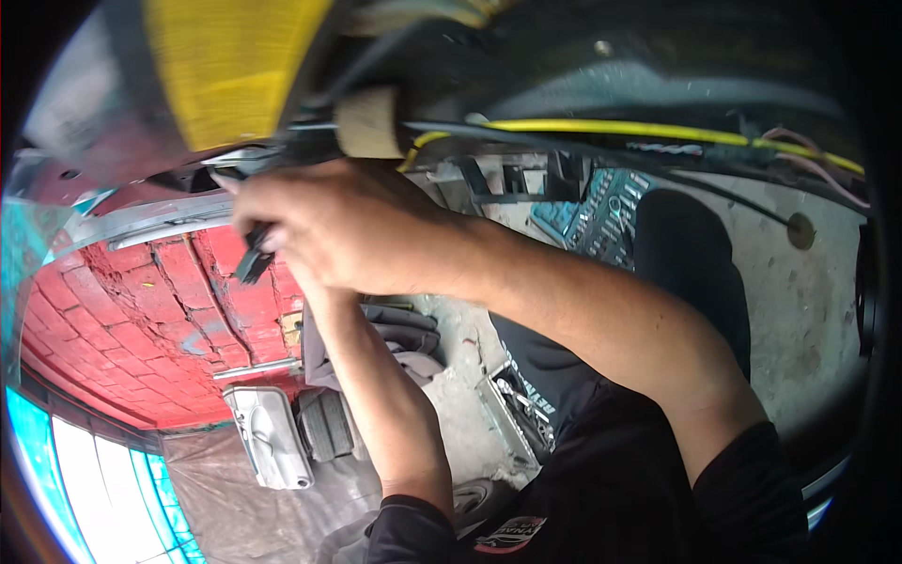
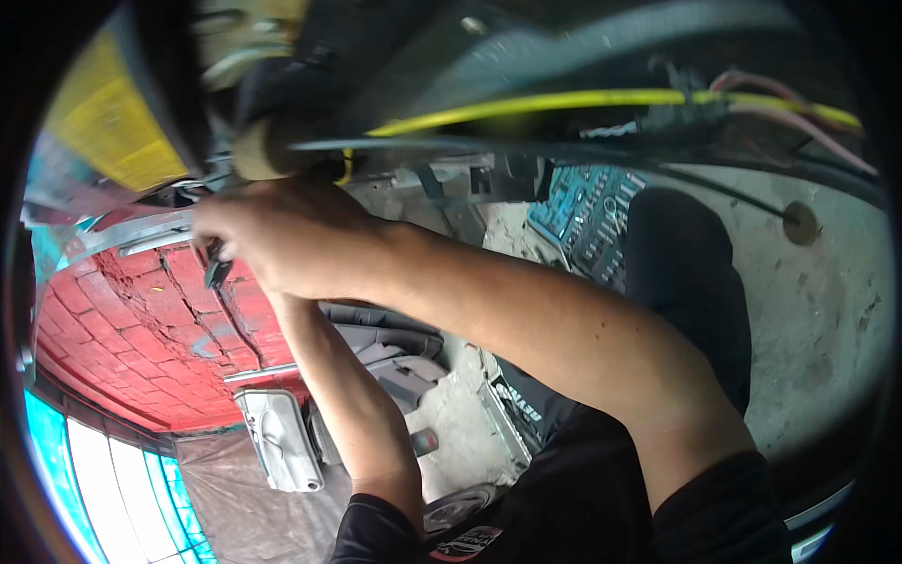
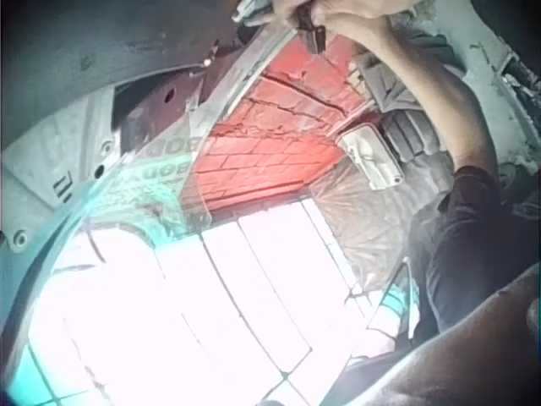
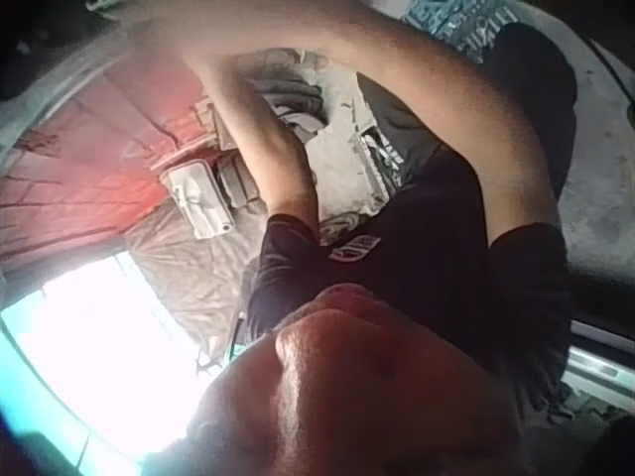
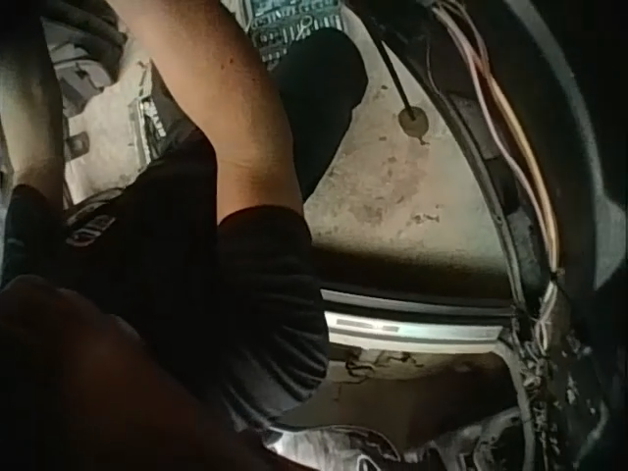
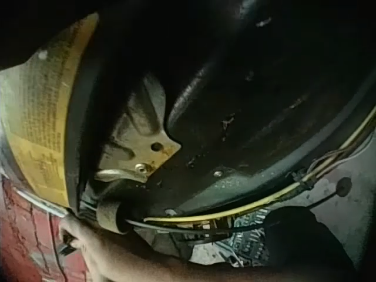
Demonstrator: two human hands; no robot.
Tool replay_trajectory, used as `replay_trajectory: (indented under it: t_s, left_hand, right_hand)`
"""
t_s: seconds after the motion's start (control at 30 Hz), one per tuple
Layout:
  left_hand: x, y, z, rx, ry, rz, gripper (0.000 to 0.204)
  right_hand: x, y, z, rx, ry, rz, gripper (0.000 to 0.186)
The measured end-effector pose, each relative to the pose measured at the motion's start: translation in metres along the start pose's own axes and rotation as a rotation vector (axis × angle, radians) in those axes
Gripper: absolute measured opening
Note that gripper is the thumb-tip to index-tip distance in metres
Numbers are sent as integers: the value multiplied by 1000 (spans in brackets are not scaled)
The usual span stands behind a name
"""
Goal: Repairing the electrical components inside a car door.
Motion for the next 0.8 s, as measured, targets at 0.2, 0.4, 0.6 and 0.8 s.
replay_trajectory:
  t_s: [0.2,0.4,0.6,0.8]
  left_hand:
    - [48,-25,-11,-26,-205,266,107]
    - [69,-14,-8,59,-188,120,108]
    - [69,-1,-14,-25,-36,320,107]
    - [55,2,-16,40,-78,204,110]
  right_hand:
    - [12,-5,4,-13,-201,-322,27]
    - [3,-12,1,-48,-316,-440,29]
    - [-5,-28,-8,15,-357,-529,28]
    - [-6,-34,-8,56,-337,-416,30]
Point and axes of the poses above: each hand's wrist, its own z-axis away from the middle knuckle, its own y-axis out of the back of the hand, x = y × z, the point moved 5 cm from there along -z, towards the middle knuckle, and after that the axes turned 3 degrees about -x, right-handed, at the moved point
